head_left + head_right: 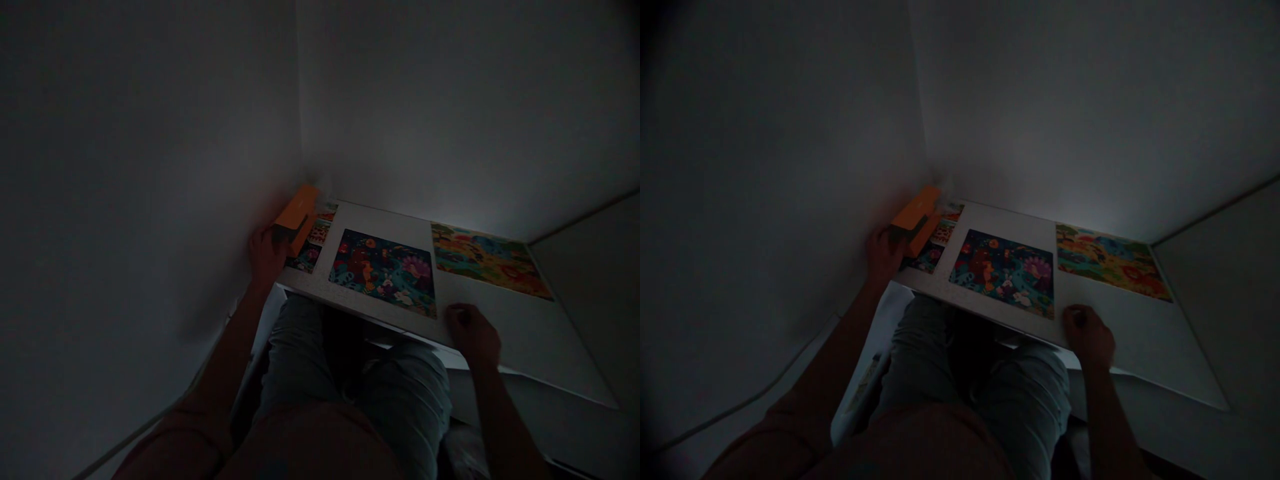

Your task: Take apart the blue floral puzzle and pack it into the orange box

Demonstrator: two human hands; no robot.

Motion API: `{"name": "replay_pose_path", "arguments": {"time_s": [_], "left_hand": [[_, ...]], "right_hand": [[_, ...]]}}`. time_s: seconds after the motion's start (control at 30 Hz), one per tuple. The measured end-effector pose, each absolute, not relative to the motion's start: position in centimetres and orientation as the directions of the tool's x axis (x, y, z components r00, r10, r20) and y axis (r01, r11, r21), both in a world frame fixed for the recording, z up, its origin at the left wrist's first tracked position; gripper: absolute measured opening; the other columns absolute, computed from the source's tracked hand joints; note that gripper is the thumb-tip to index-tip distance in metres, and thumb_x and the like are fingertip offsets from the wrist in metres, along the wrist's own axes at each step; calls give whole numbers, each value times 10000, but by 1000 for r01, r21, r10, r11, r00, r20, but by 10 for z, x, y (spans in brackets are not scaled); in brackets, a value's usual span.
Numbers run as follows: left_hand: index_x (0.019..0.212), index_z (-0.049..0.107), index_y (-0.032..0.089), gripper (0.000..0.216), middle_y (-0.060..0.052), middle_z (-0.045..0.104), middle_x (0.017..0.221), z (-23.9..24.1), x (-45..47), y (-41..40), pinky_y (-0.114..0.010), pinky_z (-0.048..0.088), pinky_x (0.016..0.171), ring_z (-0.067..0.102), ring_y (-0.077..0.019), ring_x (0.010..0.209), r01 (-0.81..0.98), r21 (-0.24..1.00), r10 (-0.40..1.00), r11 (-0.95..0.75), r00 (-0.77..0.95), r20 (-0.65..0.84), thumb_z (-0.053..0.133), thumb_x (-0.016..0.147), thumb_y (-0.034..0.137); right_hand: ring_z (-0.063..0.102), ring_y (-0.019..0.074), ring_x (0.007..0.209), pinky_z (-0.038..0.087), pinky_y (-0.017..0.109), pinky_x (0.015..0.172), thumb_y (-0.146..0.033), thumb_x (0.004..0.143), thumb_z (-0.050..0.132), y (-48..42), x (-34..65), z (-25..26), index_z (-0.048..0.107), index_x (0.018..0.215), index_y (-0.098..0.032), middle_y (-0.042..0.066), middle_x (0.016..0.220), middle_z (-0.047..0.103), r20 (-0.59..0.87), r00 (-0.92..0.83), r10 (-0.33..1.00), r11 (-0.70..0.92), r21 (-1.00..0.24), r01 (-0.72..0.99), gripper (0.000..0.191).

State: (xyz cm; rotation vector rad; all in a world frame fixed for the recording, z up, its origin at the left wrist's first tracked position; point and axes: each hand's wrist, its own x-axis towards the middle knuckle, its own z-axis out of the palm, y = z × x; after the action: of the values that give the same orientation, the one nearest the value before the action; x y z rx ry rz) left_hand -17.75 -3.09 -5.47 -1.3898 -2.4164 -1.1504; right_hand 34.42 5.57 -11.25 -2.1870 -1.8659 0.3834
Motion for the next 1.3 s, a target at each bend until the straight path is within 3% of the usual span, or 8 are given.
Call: {"name": "replay_pose_path", "arguments": {"time_s": [0.1, 0.2, 0.3, 0.43, 0.63, 0.97, 1.13, 1.3], "left_hand": [[1625, 486, 326, 775, -171, 508, 1603, -55, -175, -27, -618, 404, 1330, 473, -383, 1540, 759, 616, 680, 210, -566, 466, 796, 930, 475], [1737, 250, 230, 1158, -230, 343, 1707, -54, -165, -23, -541, 338, 1379, 342, -374, 1629, 739, 660, 654, 135, -567, 501, 930, 807, 343], [1748, 118, 113, 1329, -292, 252, 1723, -51, -154, -15, -498, 318, 1380, 285, -387, 1652, 729, 675, 670, 115, -558, 490, 983, 750, 267], [1761, 2, 141, 1484, -306, 214, 1728, -43, -143, -9, -528, 371, 1342, 310, -413, 1649, 707, 693, 715, 140, -556, 423, 1030, 699, 268], [1790, -51, 190, 1487, -282, 179, 1784, -18, -138, -8, -547, 376, 1338, 293, -439, 1655, 774, 619, 776, 131, -469, 422, 1012, 762, 342], [1738, 47, -8, 1317, -378, 247, 1722, 19, -137, -20, -619, 271, 1366, 305, -507, 1623, 871, 434, 717, 230, -454, 529, 928, 889, 480], [1740, -198, 103, 1518, -293, -56, 1830, 28, -126, -51, -648, 188, 1406, 31, -534, 1701, 820, 513, 668, 255, -533, 520, 937, 840, 556], [1715, -317, 311, 1608, -154, -173, 1854, 25, -107, -98, -632, 60, 1439, -127, -492, 1707, 745, 583, 562, 323, -647, 516, 939, 776, 667]], "right_hand": [[746, 354, 987, 474, 413, 770, -530, 1056, 512, 57, 347, -116, 726, 1253, -249, 126, 1125, 797, -43, 140, 989, -146, -355, 923, 404], [744, 352, 1000, 465, 407, 771, -504, 1066, 521, 58, 349, -119, 729, 1251, -254, 122, 1122, 796, -22, 127, 992, -126, -359, 925, 374], [737, 336, 977, 455, 395, 766, -475, 1067, 541, 58, 349, -120, 734, 1256, -246, 109, 1093, 793, -24, 127, 992, -127, -359, 924, 354], [724, 301, 950, 437, 365, 749, -455, 1077, 558, 58, 346, -117, 744, 1256, -226, 105, 1088, 800, -23, 140, 990, -139, -369, 919, 344], [715, 273, 922, 428, 348, 753, -417, 1075, 581, 56, 342, -112, 755, 1223, -209, 99, 1046, 801, -9, 138, 990, -131, -390, 911, 308], [743, 407, 1029, 495, 458, 826, -495, 1044, 521, 55, 345, -107, 759, 1258, -264, 176, 1137, 809, -24, 90, 996, -92, -438, 894, 395], [743, 411, 1045, 495, 462, 832, -500, 1044, 501, 52, 343, -103, 758, 1283, -266, 184, 1159, 813, -31, 91, 995, -96, -443, 891, 422], [754, 390, 1017, 501, 444, 827, -494, 1067, 495, 51, 345, -106, 738, 1300, -251, 161, 1117, 811, -8, 72, 997, -68, -438, 896, 414]]}}
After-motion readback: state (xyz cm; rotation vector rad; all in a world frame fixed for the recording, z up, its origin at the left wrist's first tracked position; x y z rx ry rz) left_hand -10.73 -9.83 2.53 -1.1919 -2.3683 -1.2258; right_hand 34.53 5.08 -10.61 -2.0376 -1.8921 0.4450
